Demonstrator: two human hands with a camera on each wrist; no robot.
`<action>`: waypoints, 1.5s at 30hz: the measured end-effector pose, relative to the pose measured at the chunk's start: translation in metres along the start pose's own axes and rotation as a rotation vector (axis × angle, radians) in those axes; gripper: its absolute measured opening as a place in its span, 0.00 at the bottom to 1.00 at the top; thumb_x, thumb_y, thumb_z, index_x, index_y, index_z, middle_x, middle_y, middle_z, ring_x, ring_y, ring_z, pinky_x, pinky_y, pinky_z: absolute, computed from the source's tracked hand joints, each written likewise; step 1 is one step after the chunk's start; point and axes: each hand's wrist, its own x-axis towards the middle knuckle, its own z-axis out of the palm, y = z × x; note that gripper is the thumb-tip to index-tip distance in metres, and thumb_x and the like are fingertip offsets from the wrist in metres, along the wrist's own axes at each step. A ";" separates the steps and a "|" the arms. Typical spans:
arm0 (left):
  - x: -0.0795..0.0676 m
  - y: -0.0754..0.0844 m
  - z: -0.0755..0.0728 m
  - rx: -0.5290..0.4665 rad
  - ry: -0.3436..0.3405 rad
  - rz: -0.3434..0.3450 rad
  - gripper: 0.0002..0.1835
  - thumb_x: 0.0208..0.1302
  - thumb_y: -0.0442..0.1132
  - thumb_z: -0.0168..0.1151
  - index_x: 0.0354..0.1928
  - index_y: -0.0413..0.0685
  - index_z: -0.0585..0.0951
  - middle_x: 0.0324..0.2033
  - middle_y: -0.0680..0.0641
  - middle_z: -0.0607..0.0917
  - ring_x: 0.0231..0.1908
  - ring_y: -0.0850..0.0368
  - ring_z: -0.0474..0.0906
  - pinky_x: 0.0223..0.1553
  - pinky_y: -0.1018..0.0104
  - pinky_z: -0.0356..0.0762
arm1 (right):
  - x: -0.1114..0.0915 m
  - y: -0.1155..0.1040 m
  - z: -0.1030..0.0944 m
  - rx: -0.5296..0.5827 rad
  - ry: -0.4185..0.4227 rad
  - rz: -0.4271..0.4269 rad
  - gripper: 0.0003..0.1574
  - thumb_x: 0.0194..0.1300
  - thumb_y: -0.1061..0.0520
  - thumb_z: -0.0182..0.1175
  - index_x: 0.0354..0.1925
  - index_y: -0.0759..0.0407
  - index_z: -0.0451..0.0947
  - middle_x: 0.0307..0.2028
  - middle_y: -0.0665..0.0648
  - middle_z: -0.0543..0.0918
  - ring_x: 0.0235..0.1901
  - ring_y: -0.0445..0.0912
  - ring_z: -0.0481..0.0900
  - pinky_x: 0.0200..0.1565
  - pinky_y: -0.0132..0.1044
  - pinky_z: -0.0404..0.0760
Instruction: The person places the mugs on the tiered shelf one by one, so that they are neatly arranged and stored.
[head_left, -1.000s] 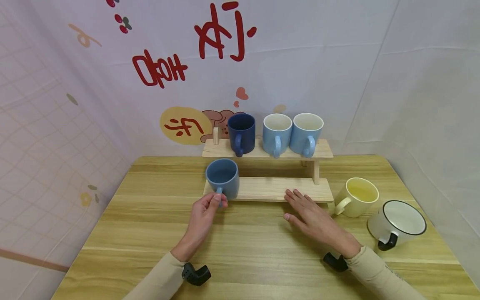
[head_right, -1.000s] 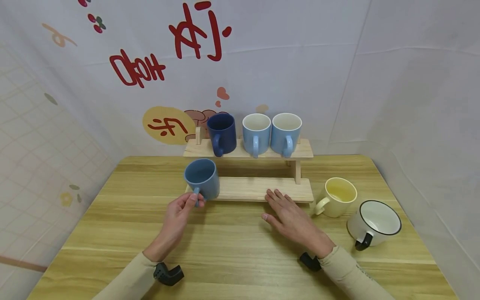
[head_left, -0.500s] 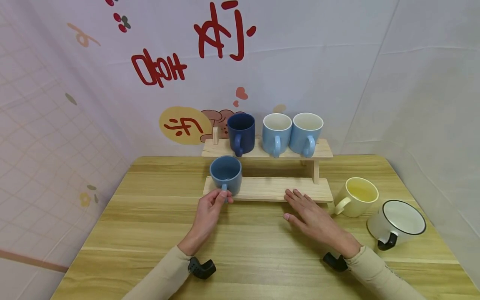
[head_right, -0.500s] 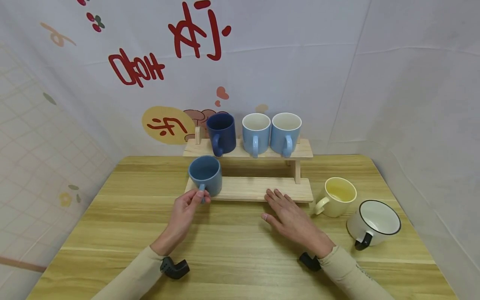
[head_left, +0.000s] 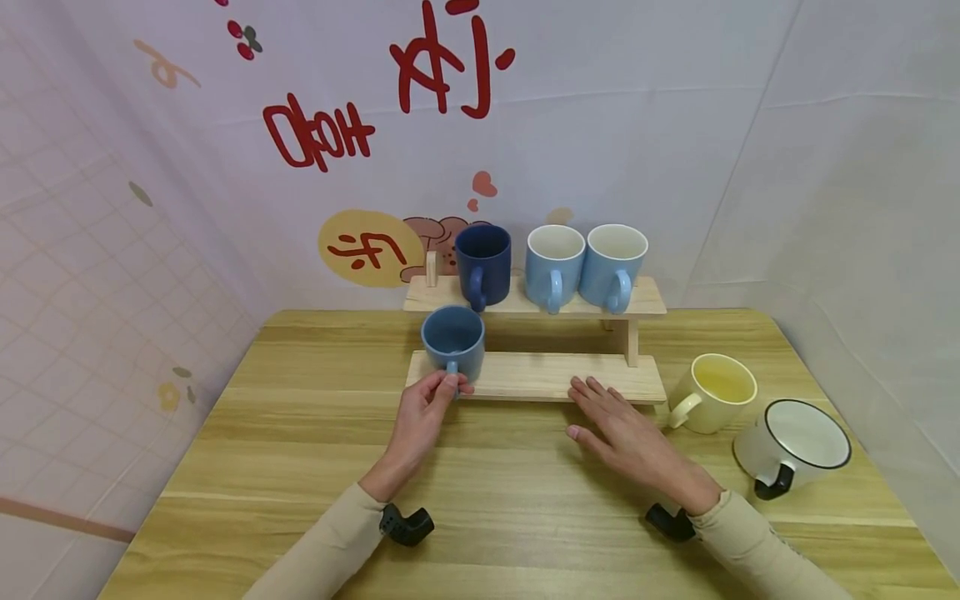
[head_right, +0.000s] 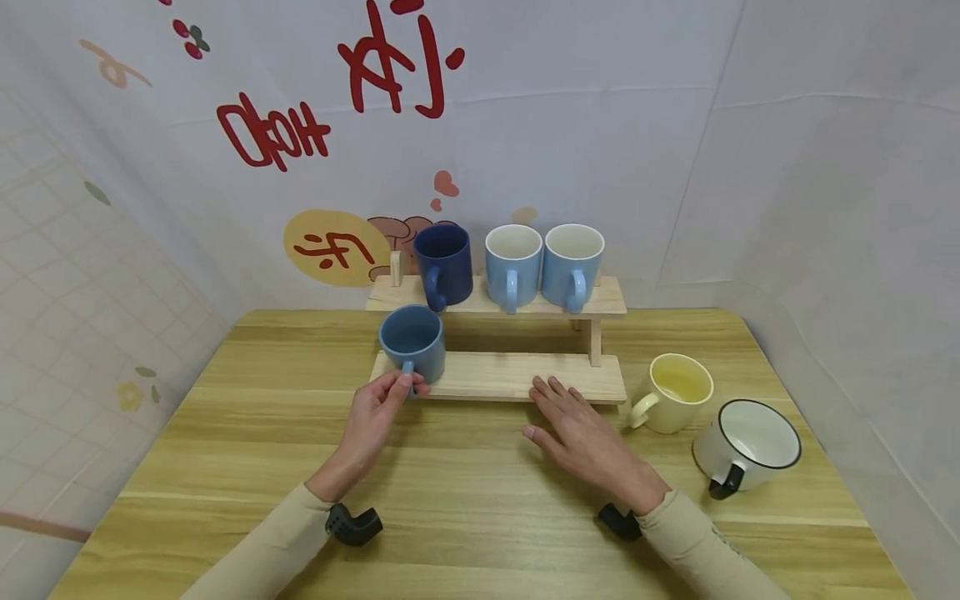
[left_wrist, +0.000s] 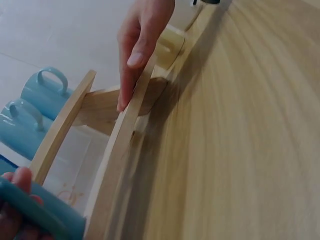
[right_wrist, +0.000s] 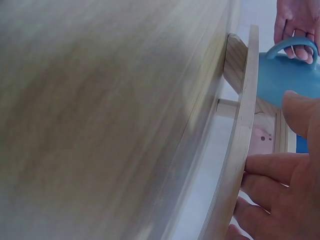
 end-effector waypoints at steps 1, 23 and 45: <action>0.000 0.000 -0.001 0.009 -0.005 0.003 0.20 0.81 0.46 0.54 0.52 0.33 0.83 0.43 0.42 0.90 0.54 0.50 0.82 0.59 0.61 0.76 | 0.000 0.000 0.000 0.000 0.000 0.000 0.40 0.78 0.43 0.57 0.75 0.68 0.65 0.77 0.63 0.63 0.77 0.61 0.57 0.75 0.59 0.56; -0.002 -0.022 -0.063 0.561 -0.036 0.232 0.20 0.76 0.47 0.61 0.60 0.42 0.83 0.58 0.42 0.85 0.62 0.40 0.78 0.63 0.38 0.73 | 0.000 0.001 0.001 0.005 0.004 0.005 0.40 0.78 0.43 0.57 0.75 0.68 0.65 0.77 0.63 0.63 0.77 0.60 0.57 0.74 0.60 0.56; 0.020 -0.037 -0.077 1.049 -0.258 0.197 0.45 0.76 0.65 0.52 0.80 0.39 0.59 0.80 0.38 0.56 0.79 0.38 0.48 0.73 0.30 0.48 | 0.000 0.001 -0.002 0.068 0.034 0.033 0.38 0.79 0.44 0.56 0.75 0.67 0.66 0.76 0.64 0.65 0.77 0.62 0.59 0.74 0.61 0.58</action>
